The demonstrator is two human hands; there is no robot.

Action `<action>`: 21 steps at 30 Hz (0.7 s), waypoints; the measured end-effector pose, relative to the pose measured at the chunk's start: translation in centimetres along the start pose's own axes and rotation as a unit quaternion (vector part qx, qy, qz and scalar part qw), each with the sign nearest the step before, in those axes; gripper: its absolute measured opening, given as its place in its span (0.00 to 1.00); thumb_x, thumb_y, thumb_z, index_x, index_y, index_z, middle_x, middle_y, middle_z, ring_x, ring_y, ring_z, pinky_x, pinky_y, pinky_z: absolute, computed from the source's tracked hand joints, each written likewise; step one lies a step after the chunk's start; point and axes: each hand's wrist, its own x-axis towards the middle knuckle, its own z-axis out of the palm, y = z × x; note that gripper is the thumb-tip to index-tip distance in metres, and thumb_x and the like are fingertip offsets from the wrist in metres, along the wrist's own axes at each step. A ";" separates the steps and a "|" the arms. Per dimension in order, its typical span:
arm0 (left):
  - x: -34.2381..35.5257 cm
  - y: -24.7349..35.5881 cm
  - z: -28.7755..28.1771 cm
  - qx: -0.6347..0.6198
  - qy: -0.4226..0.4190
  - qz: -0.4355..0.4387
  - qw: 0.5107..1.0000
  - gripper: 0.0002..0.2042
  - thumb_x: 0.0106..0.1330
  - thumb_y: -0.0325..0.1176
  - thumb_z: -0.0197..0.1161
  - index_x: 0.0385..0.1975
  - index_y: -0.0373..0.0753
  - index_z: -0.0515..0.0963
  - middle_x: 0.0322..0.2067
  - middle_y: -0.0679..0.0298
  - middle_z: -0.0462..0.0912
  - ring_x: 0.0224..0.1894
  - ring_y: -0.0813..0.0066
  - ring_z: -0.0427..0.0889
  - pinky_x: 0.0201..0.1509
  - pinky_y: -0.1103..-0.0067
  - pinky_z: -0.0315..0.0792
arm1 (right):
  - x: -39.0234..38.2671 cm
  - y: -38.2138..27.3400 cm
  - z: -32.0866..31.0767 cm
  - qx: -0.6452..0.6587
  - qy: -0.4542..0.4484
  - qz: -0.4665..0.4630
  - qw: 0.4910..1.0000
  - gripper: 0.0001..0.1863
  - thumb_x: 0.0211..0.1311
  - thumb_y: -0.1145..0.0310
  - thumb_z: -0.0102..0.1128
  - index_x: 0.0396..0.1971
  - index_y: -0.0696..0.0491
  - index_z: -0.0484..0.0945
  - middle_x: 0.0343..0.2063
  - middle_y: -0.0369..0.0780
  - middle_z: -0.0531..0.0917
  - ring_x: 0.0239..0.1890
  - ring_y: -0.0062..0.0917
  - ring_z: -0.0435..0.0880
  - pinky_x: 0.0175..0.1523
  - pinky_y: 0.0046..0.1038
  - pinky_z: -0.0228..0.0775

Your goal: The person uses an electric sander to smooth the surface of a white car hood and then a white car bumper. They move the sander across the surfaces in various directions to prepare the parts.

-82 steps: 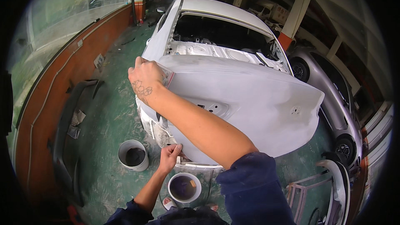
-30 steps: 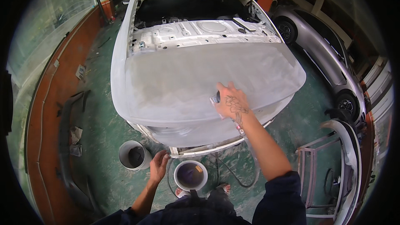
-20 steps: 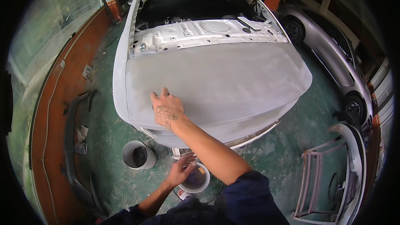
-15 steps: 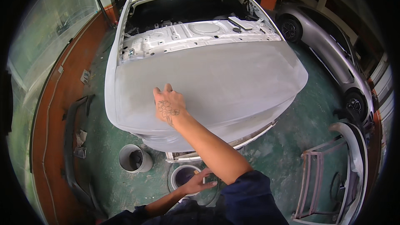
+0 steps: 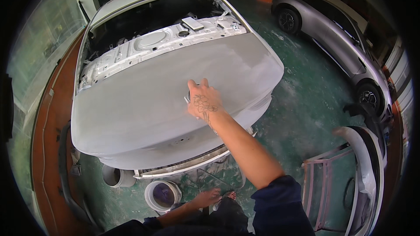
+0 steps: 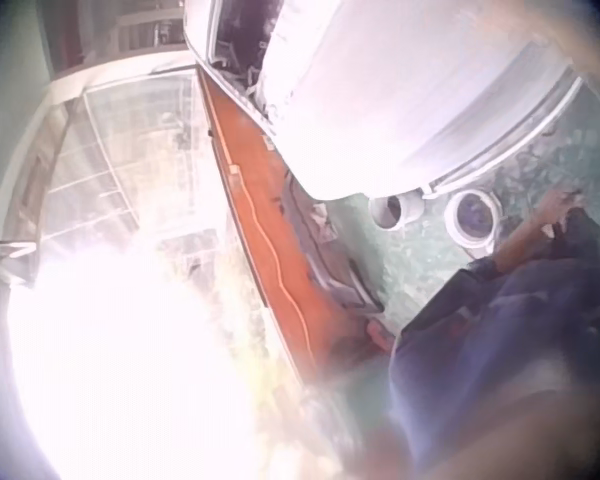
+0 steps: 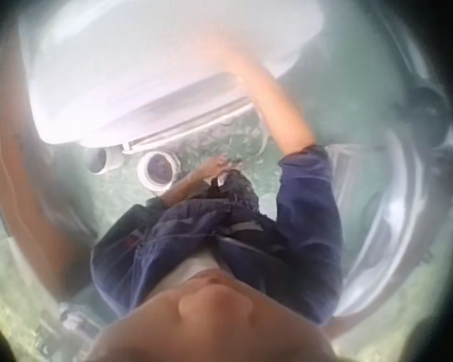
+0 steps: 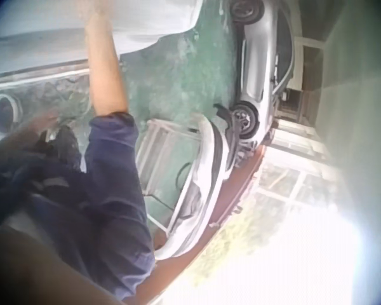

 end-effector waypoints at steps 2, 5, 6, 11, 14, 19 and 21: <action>1.6 1.8 0.0 0.001 0.052 0.014 0.999 0.32 0.74 0.50 0.68 0.70 0.38 0.69 0.56 0.49 0.87 0.58 0.54 0.88 0.61 0.65 0.81 | 0.5 4.6 -1.9 -0.015 -0.001 0.017 1.000 0.24 0.60 0.63 0.69 0.56 0.48 0.73 0.51 0.52 0.77 0.45 0.55 0.89 0.51 0.48 0.83; 3.4 4.2 -1.2 -0.005 0.095 0.029 0.995 0.28 0.75 0.41 0.69 0.69 0.37 0.69 0.55 0.50 0.88 0.58 0.58 0.89 0.60 0.67 0.81 | 0.8 11.3 -5.4 -0.031 0.000 0.061 0.998 0.26 0.59 0.66 0.69 0.57 0.49 0.73 0.52 0.52 0.77 0.47 0.54 0.89 0.52 0.47 0.83; 4.2 4.4 -1.7 0.001 0.107 0.029 0.994 0.27 0.75 0.38 0.69 0.69 0.37 0.68 0.55 0.50 0.88 0.58 0.60 0.89 0.60 0.68 0.81 | 1.3 13.5 -5.9 -0.028 0.005 0.075 0.997 0.26 0.59 0.65 0.69 0.58 0.48 0.73 0.53 0.52 0.77 0.48 0.55 0.89 0.53 0.48 0.83; 7.4 3.2 -2.9 -0.005 0.177 0.050 0.983 0.27 0.75 0.40 0.69 0.68 0.37 0.70 0.53 0.51 0.88 0.56 0.59 0.90 0.58 0.67 0.82 | 5.2 24.2 -8.2 -0.039 0.022 0.130 0.990 0.28 0.59 0.61 0.69 0.60 0.47 0.73 0.54 0.53 0.77 0.52 0.55 0.88 0.56 0.47 0.82; 10.5 3.7 -3.5 -0.032 0.195 0.068 0.978 0.27 0.75 0.44 0.69 0.67 0.37 0.71 0.53 0.52 0.88 0.54 0.58 0.90 0.58 0.66 0.83 | 7.1 30.0 -9.4 -0.069 0.043 0.155 0.985 0.30 0.59 0.57 0.69 0.62 0.47 0.73 0.55 0.54 0.78 0.51 0.55 0.88 0.56 0.46 0.82; 15.8 11.1 -4.9 0.010 0.158 0.087 0.983 0.27 0.75 0.44 0.69 0.67 0.37 0.71 0.54 0.51 0.88 0.55 0.57 0.90 0.59 0.65 0.82 | 5.8 29.1 -8.9 -0.042 0.037 0.092 0.994 0.26 0.59 0.53 0.72 0.53 0.48 0.74 0.49 0.51 0.79 0.46 0.53 0.88 0.53 0.49 0.82; 18.7 14.0 -5.1 0.021 0.160 0.126 0.979 0.27 0.74 0.43 0.69 0.67 0.37 0.71 0.54 0.50 0.88 0.55 0.56 0.90 0.59 0.65 0.82 | 4.8 25.9 -8.4 -0.018 0.015 0.010 1.000 0.27 0.61 0.55 0.73 0.55 0.49 0.73 0.49 0.52 0.78 0.42 0.54 0.88 0.50 0.49 0.83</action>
